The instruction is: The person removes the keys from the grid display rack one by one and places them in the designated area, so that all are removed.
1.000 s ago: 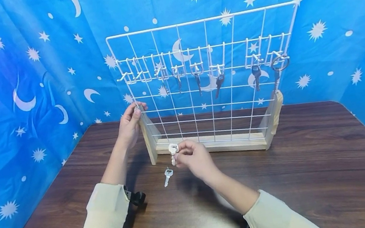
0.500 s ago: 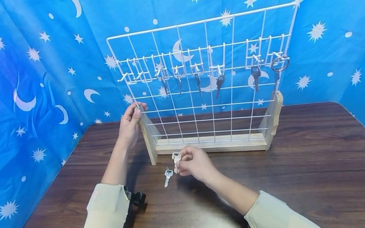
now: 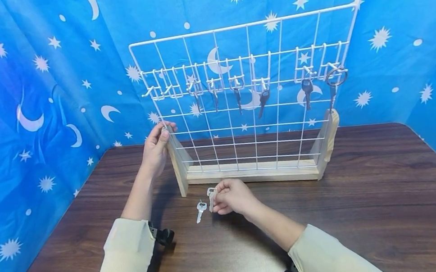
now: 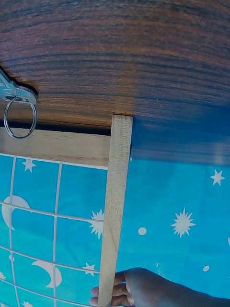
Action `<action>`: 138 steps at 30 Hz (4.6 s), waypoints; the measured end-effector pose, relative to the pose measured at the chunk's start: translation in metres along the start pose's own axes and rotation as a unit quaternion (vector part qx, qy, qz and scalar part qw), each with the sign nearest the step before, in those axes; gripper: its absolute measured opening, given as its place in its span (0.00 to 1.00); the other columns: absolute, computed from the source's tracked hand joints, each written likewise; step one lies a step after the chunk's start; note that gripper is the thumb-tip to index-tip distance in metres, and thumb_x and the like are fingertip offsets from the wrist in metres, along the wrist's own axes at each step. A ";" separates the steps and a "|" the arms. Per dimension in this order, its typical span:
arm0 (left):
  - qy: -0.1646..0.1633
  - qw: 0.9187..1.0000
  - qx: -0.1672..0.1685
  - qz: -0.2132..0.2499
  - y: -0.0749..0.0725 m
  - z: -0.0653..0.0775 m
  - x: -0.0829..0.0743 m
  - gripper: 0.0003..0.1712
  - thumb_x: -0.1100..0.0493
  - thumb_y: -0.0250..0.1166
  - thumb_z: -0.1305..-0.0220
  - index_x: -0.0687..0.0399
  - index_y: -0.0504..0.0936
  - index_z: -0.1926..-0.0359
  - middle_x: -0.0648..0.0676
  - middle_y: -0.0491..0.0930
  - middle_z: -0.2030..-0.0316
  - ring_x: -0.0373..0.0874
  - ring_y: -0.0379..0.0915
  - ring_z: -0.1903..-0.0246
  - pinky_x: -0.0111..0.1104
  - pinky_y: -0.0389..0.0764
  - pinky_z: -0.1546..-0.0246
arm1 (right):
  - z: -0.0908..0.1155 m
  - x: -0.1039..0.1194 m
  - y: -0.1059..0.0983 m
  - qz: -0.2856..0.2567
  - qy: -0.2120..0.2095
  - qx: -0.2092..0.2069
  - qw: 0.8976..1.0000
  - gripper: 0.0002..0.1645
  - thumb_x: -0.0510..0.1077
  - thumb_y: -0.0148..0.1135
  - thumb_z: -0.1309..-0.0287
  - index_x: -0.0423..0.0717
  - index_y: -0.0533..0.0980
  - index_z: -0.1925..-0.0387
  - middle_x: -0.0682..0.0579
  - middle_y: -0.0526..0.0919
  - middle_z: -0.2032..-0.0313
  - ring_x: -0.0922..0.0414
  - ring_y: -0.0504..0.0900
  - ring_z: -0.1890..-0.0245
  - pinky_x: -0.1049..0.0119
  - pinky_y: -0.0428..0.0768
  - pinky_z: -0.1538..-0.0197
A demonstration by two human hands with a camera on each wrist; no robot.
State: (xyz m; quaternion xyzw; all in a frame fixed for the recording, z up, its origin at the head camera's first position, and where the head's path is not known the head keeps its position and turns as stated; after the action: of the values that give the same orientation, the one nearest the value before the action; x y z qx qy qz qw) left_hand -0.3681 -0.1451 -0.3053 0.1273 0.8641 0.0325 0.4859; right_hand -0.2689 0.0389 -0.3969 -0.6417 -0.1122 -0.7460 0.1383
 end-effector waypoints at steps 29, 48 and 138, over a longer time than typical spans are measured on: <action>-0.011 1.000 -0.003 -0.015 0.000 -0.001 -0.002 0.13 0.65 0.52 0.33 0.66 0.71 0.49 0.74 0.67 0.47 0.51 0.70 0.48 0.38 0.65 0.41 | -0.014 -0.027 0.013 0.079 0.046 0.022 0.996 0.04 0.26 0.55 0.49 0.28 0.72 0.69 0.43 0.81 0.80 0.58 0.81 0.82 0.65 0.82 0.74; -0.003 1.000 -0.005 -0.012 -0.001 0.000 0.000 0.15 0.56 0.59 0.37 0.58 0.74 0.52 0.48 0.78 0.57 0.54 0.69 0.48 0.38 0.65 0.41 | -0.015 -0.030 0.007 0.119 0.075 -0.046 0.989 0.03 0.28 0.59 0.51 0.32 0.72 0.75 0.42 0.78 0.85 0.60 0.77 0.89 0.67 0.79 0.82; -0.013 1.000 0.012 -0.017 0.001 0.000 0.000 0.20 0.62 0.53 0.32 0.73 0.66 0.46 0.76 0.64 0.45 0.65 0.59 0.42 0.38 0.63 0.40 | 0.015 0.187 -0.007 0.199 -0.425 -0.327 0.820 0.09 0.35 0.60 0.42 0.34 0.76 0.60 0.45 0.84 0.69 0.57 0.84 0.69 0.68 0.81 0.63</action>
State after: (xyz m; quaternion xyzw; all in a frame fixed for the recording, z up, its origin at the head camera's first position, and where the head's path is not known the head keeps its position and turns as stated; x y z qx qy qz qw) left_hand -0.3681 -0.1441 -0.3055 0.1189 0.8602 0.0121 0.4958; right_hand -0.2837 0.0389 -0.2095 -0.9111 0.2209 -0.3479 0.0047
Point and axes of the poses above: each hand's wrist, its own z-axis away from the middle knuckle, its own y-axis out of the palm, x = y × z, the point moved 6 cm from there along -z, towards the middle knuckle
